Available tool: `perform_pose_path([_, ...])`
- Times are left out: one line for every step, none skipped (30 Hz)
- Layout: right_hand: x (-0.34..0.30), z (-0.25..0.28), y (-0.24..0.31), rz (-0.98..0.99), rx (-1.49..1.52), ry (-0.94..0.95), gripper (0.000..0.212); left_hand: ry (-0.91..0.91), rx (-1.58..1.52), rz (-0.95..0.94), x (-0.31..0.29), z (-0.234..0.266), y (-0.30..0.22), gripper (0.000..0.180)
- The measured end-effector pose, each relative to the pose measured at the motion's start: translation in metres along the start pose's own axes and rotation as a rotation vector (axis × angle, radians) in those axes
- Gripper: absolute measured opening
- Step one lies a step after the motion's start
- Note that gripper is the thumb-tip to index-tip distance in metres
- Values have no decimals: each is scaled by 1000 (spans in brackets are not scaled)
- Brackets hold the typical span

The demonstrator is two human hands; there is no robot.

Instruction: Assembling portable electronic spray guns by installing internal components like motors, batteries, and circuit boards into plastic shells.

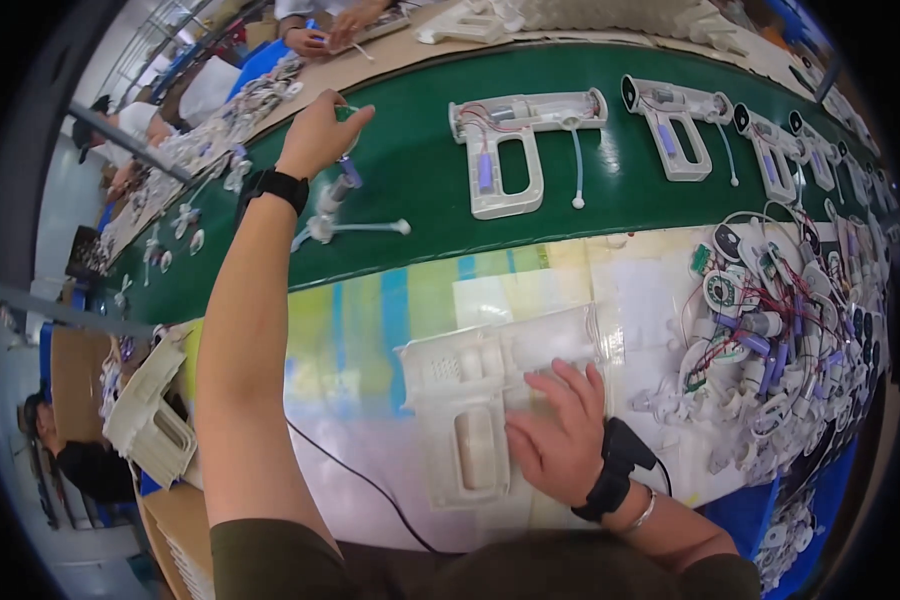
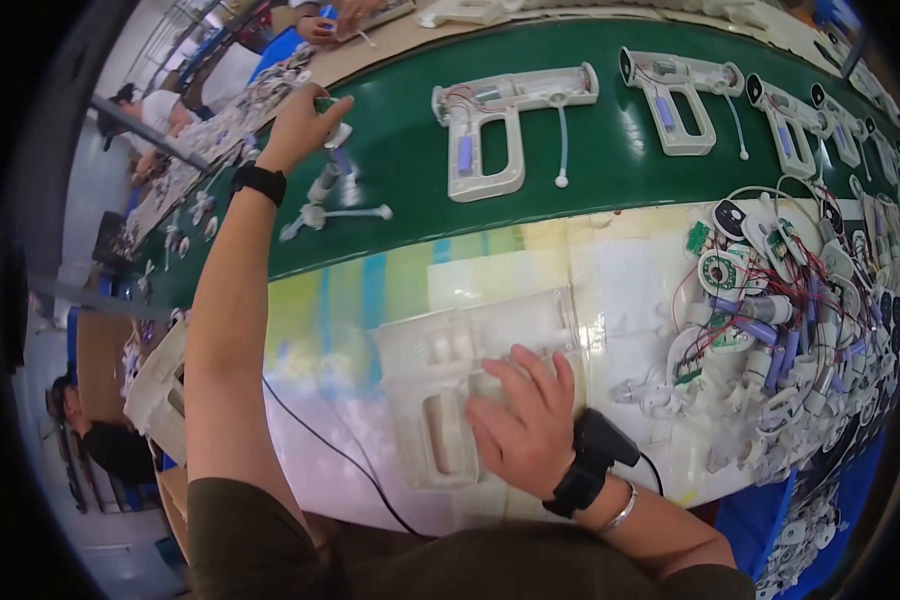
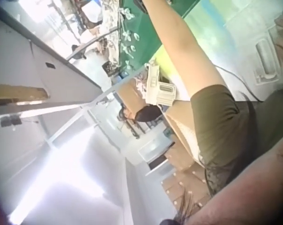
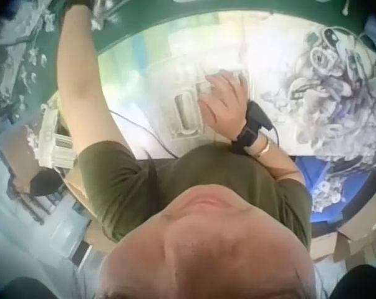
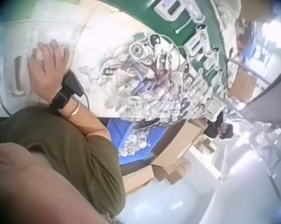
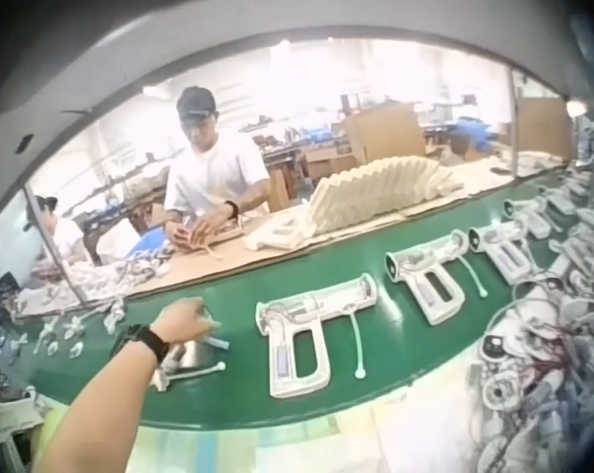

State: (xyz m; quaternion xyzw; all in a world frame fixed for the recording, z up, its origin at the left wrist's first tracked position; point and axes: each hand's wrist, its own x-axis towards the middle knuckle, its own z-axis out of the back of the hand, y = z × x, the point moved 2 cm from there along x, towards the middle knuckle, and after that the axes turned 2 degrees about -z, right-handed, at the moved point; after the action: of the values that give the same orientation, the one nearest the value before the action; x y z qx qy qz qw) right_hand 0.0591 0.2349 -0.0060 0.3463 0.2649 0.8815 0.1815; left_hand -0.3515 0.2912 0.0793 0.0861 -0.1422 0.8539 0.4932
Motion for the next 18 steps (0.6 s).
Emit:
perform_pose_path([1, 0, 2, 26, 14, -3, 7, -128, -61, 41, -11, 19, 2, 58])
perform_pose_path([2, 0, 4, 41, 9, -10, 7, -216, -56, 15, -22, 38, 0, 53])
perform_pose_path([2, 1, 6, 55, 1, -18, 7, -230, -42, 20, -35, 60, -10, 53])
perform_pose_path([3, 3, 9, 67, -8, -19, 9, -255, -229, 67, -48, 83, -19, 50])
perform_pose_path([1, 4, 10, 90, 7, -29, 9, -285, -413, 110, -64, 110, -33, 48])
perform_pose_path([2, 5, 10, 94, -2, -56, 10, -389, -420, 50, -78, 135, -51, 37])
perform_pose_path([1, 7, 10, 97, -10, -83, 11, -409, -406, 43, -86, 155, -58, 37])
perform_pose_path([0, 12, 14, 116, -11, -96, 14, -369, -523, 19, -94, 176, -66, 34])
perform_pose_path([1, 16, 21, 138, -3, -113, 14, -324, -643, -7, -103, 195, -77, 32])
perform_pose_path([2, 24, 28, 138, 57, -134, 16, -337, -710, -24, -113, 208, -89, 29])
perform_pose_path([2, 33, 35, 131, 114, -155, 18, -346, -699, -39, -126, 220, -109, 29])
perform_pose_path([4, 45, 49, 188, 165, -189, 25, -327, -805, -37, -142, 230, -127, 31])
perform_pose_path([7, 56, 63, 186, 160, -196, 25, -294, -920, -35, -158, 236, -144, 33])
perform_pose_path([10, 69, 77, 238, 243, -277, 33, -289, -924, -37, -175, 241, -158, 33])
perform_pose_path([12, 79, 88, 284, 318, -353, 41, -261, -897, -92, -189, 241, -172, 34])
perform_pose_path([18, 85, 98, 271, 306, -347, 41, -232, -872, -145, -203, 240, -184, 34])
perform_pose_path([25, 91, 105, 221, 374, -310, 49, -217, -894, -147, -214, 236, -196, 34])
perform_pose_path([30, 94, 106, 179, 451, -271, 57, -235, -857, -203, -227, 235, -206, 35])
